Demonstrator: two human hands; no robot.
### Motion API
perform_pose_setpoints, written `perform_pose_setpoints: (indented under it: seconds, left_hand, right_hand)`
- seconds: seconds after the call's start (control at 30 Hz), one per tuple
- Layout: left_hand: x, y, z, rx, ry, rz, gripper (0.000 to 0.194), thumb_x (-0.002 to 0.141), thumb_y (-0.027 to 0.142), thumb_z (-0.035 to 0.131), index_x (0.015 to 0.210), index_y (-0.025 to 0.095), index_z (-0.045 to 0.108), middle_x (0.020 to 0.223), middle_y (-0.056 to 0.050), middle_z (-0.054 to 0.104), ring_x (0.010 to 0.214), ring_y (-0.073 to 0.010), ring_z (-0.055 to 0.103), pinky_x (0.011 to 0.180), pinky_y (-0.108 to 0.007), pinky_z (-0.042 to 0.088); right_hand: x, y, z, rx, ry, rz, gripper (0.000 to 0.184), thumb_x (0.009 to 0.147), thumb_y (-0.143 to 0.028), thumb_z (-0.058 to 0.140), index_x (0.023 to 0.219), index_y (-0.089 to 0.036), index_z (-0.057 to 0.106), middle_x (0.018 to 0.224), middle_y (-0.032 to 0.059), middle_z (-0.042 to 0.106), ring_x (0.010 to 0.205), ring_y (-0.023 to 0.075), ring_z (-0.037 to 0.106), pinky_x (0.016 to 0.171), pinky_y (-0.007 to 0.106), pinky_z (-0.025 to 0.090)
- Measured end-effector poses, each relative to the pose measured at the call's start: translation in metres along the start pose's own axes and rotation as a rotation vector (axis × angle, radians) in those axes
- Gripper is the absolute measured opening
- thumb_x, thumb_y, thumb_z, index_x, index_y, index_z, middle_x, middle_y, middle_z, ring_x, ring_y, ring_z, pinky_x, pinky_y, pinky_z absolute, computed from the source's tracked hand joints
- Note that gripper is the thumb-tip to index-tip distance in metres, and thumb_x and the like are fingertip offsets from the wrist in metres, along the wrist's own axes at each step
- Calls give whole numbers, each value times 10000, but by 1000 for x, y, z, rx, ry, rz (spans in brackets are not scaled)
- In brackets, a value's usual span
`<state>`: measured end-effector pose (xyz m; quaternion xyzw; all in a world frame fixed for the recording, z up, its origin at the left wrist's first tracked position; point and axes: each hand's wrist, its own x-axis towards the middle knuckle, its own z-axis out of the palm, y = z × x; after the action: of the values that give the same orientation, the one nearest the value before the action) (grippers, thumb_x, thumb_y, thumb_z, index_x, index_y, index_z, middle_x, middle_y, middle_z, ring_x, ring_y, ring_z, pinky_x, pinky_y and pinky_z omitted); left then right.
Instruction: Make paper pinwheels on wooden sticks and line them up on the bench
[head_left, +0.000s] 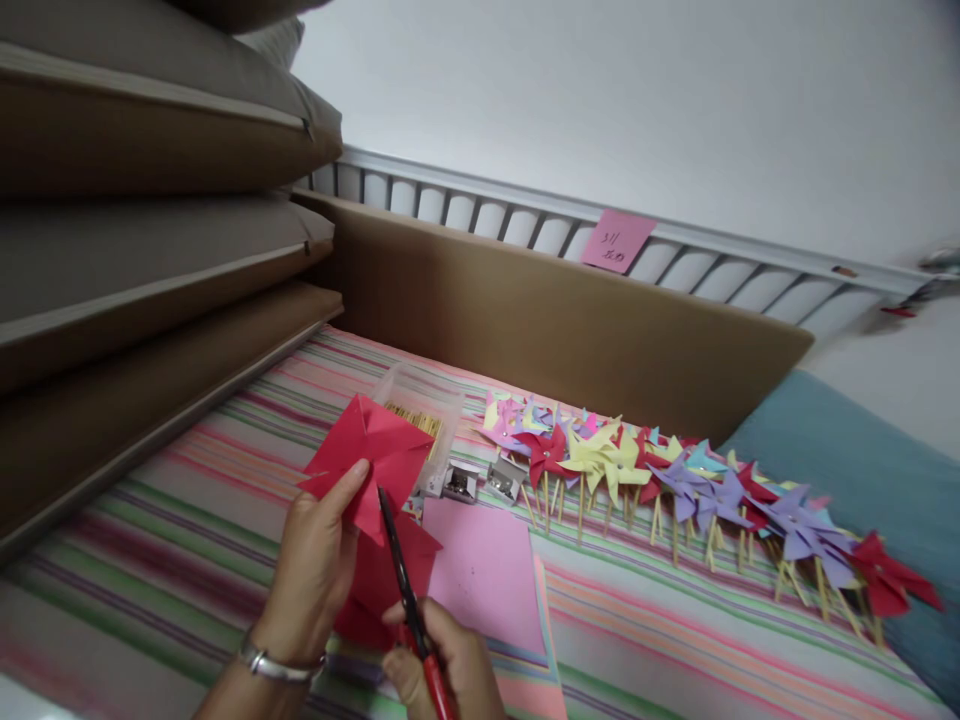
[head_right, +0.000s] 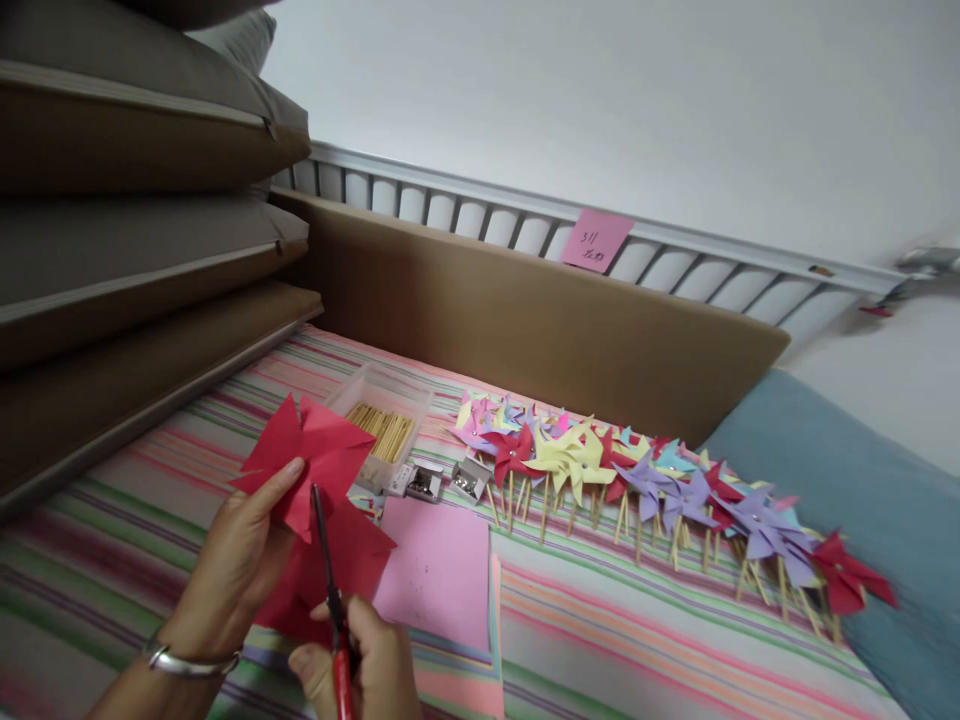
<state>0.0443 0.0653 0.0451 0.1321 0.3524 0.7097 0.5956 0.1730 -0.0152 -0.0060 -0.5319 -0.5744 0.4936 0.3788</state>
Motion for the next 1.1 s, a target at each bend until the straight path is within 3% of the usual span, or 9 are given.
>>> perform_pose_setpoints:
  seconds: [0.23, 0.63, 1.1]
  left_hand:
    - [-5, -3, 1, -13, -23, -22, 212, 623, 219, 809, 790, 114, 733, 745, -67, 762, 655, -209, 707, 656, -298, 574]
    - [-9, -3, 3, -35, -37, -44, 215, 632, 231, 808, 786, 103, 730, 713, -70, 754, 624, -189, 693, 627, -282, 559]
    - [-8, -6, 1, -42, -47, -69, 201, 634, 225, 809, 775, 108, 726, 733, -62, 754, 638, -184, 687, 656, -297, 560]
  right_hand:
    - [1, 2, -1, -11, -11, -18, 469, 685, -562, 680, 936, -166, 702, 552, -63, 340, 498, 90, 275, 465, 214, 218]
    - [5, 13, -6, -106, -98, 0, 379, 722, -455, 676, 980, -177, 665, 586, -55, 366, 520, 99, 306, 478, 208, 249]
    - [6, 15, -5, -25, -117, -54, 404, 746, -508, 629, 960, -166, 629, 587, -55, 359, 520, 100, 303, 477, 211, 247]
